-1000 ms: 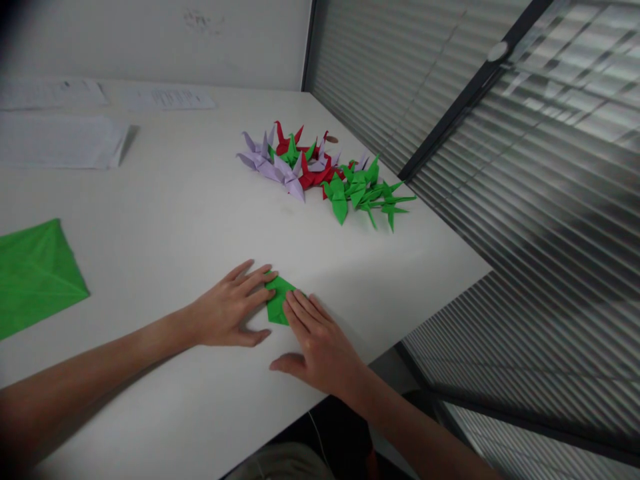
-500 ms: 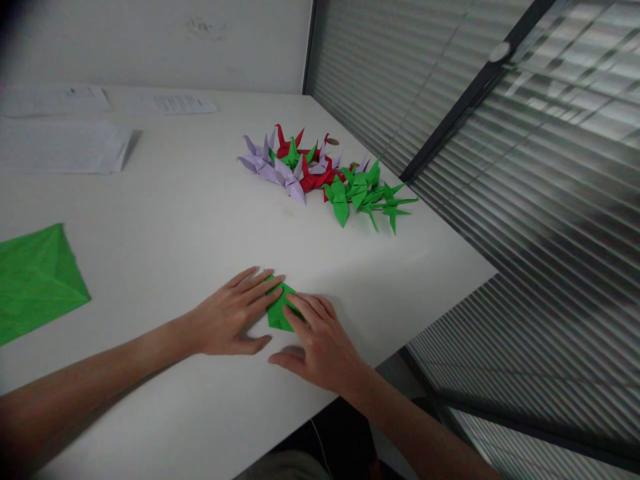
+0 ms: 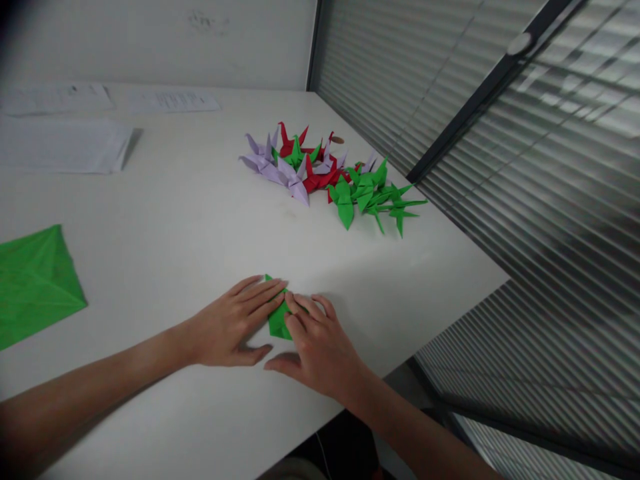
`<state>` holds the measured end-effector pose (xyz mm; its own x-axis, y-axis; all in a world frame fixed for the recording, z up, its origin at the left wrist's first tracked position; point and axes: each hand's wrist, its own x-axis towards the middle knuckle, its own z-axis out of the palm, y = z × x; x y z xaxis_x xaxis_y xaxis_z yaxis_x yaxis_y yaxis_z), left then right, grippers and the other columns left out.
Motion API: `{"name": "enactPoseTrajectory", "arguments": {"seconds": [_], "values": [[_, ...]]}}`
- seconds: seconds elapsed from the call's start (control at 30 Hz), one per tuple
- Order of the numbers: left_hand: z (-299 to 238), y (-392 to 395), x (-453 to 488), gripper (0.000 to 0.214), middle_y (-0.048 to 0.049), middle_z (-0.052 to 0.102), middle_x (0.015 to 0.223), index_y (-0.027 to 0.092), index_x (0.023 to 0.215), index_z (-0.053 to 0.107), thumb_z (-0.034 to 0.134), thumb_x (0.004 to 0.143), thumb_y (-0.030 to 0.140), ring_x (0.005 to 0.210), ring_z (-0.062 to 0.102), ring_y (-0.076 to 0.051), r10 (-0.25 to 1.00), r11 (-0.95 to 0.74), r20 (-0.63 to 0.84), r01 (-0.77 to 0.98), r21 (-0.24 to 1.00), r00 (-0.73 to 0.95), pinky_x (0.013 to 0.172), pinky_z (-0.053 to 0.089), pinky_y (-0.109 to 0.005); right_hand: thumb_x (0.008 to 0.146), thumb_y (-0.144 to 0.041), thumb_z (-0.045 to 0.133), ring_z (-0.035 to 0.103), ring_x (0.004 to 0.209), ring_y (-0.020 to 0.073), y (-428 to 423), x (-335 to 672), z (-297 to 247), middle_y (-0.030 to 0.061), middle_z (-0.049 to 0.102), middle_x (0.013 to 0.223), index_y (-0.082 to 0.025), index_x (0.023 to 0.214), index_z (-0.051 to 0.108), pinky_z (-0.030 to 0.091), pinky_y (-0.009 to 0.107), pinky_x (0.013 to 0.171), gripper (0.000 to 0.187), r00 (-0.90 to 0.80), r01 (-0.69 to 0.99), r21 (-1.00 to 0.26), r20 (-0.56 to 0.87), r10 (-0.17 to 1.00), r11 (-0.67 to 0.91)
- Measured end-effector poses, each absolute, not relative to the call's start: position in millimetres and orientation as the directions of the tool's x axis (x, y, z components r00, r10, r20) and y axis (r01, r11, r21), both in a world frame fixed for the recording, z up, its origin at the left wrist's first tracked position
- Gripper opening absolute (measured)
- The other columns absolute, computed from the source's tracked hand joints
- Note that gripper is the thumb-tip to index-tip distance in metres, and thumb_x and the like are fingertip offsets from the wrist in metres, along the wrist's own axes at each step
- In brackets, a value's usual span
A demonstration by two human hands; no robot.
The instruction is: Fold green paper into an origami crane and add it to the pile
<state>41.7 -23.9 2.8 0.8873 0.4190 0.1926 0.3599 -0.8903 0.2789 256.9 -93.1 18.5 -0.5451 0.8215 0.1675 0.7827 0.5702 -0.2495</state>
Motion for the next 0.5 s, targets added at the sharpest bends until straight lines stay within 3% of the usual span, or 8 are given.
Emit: {"name": "enactPoseTrajectory", "arguments": {"seconds": [0.37, 0.5], "values": [[0.4, -23.4, 41.5, 0.081, -0.0225, 0.036, 0.152, 0.007, 0.146, 0.034, 0.059, 0.082, 0.049, 0.144, 0.031, -0.035, 0.424, -0.885, 0.208, 0.355, 0.301, 0.882, 0.119, 0.024, -0.053, 0.083, -0.061, 0.062, 0.050, 0.128, 0.0335, -93.4, 257.9, 17.2, 0.0231, 0.059, 0.133, -0.010, 0.111, 0.059, 0.036, 0.055, 0.107, 0.058, -0.550, 0.783, -0.237, 0.166, 0.818, 0.575], [0.3, -21.5, 41.0, 0.082, -0.0216, 0.036, 0.153, 0.007, 0.146, 0.035, 0.059, 0.081, 0.049, 0.143, 0.034, -0.035, 0.427, -0.882, 0.205, 0.355, 0.310, 0.881, 0.118, 0.025, -0.052, 0.082, -0.062, 0.062, 0.049, 0.127, 0.0344, -91.8, 256.9, 18.9, 0.0232, 0.054, 0.139, -0.012, 0.103, 0.060, 0.039, 0.054, 0.103, 0.054, -0.537, 0.792, -0.244, 0.158, 0.828, 0.560]]}}
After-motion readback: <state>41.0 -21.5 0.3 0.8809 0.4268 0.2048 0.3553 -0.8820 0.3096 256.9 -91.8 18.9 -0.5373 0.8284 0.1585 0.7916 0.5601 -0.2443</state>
